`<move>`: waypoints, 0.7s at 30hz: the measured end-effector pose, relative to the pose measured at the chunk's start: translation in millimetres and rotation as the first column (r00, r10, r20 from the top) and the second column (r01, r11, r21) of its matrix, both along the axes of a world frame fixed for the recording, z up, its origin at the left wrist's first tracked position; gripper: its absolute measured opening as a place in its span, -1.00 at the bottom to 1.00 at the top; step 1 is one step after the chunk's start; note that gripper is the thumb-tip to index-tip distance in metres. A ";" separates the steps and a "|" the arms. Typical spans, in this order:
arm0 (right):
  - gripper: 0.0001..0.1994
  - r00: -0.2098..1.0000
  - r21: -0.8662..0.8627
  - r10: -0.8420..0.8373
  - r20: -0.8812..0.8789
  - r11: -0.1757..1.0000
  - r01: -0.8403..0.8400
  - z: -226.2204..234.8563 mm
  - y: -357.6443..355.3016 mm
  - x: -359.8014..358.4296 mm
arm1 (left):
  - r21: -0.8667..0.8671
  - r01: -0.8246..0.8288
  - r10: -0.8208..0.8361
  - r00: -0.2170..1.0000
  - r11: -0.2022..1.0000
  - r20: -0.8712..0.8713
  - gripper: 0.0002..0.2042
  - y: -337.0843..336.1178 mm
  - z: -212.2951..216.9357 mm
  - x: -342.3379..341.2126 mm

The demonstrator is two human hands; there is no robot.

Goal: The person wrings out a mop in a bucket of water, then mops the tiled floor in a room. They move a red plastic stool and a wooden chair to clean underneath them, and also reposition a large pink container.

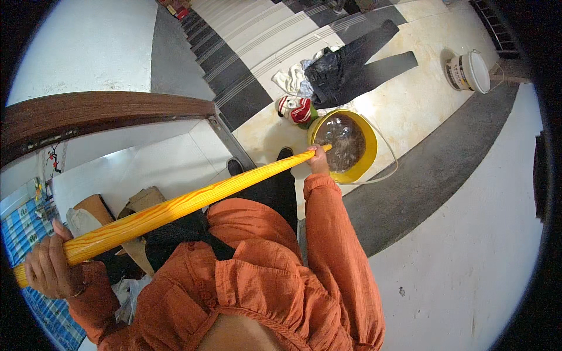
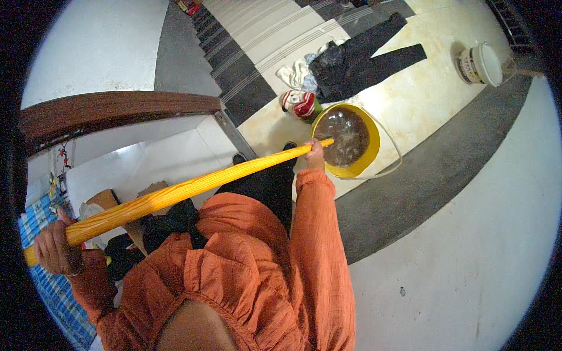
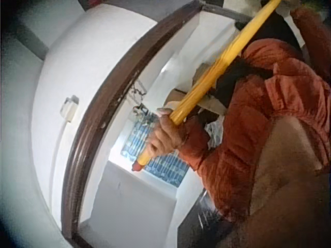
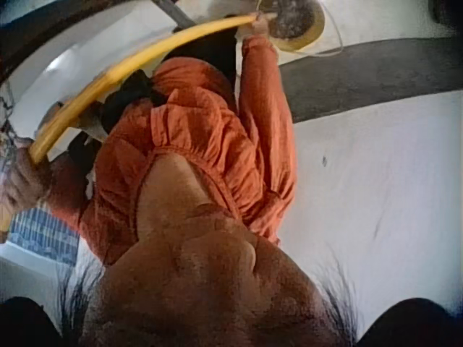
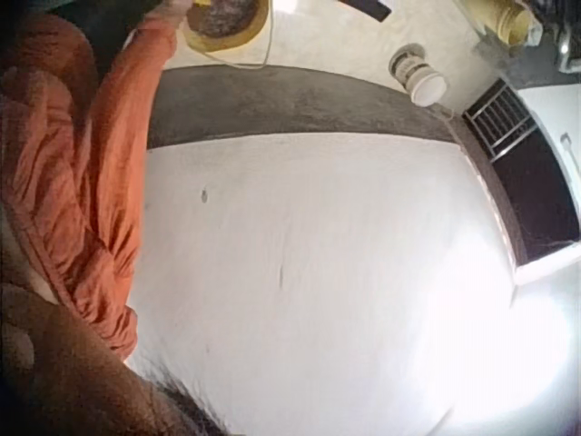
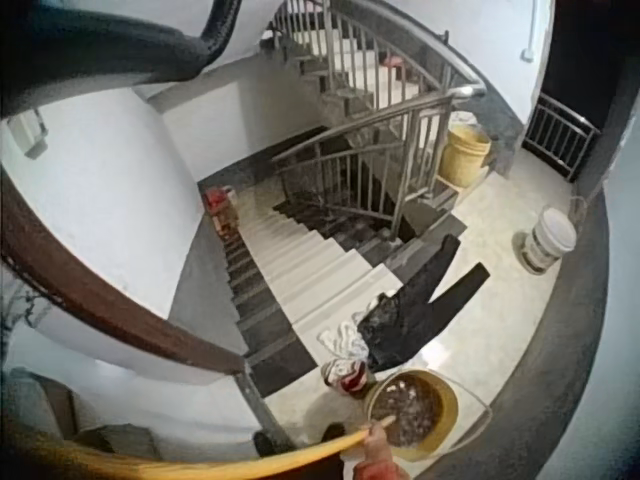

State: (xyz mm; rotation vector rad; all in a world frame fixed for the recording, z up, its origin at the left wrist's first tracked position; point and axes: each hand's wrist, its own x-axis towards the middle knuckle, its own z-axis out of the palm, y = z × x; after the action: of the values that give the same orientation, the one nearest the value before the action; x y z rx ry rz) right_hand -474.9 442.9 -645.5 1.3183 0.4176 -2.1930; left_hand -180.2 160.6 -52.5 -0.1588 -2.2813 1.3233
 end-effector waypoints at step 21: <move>-0.83 0.987 0.250 -0.020 -0.161 0.966 0.061 237.9 -149.9 207.5 | 0.492 -0.471 0.501 0.862 0.732 0.080 -0.89 -459.9 -170.6 349.8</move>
State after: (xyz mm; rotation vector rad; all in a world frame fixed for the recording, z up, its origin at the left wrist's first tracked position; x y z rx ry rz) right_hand -267.4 293.0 -407.5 1.2957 0.7613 -2.3472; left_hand 169.6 -299.3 -223.1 0.6973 -2.6274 0.8755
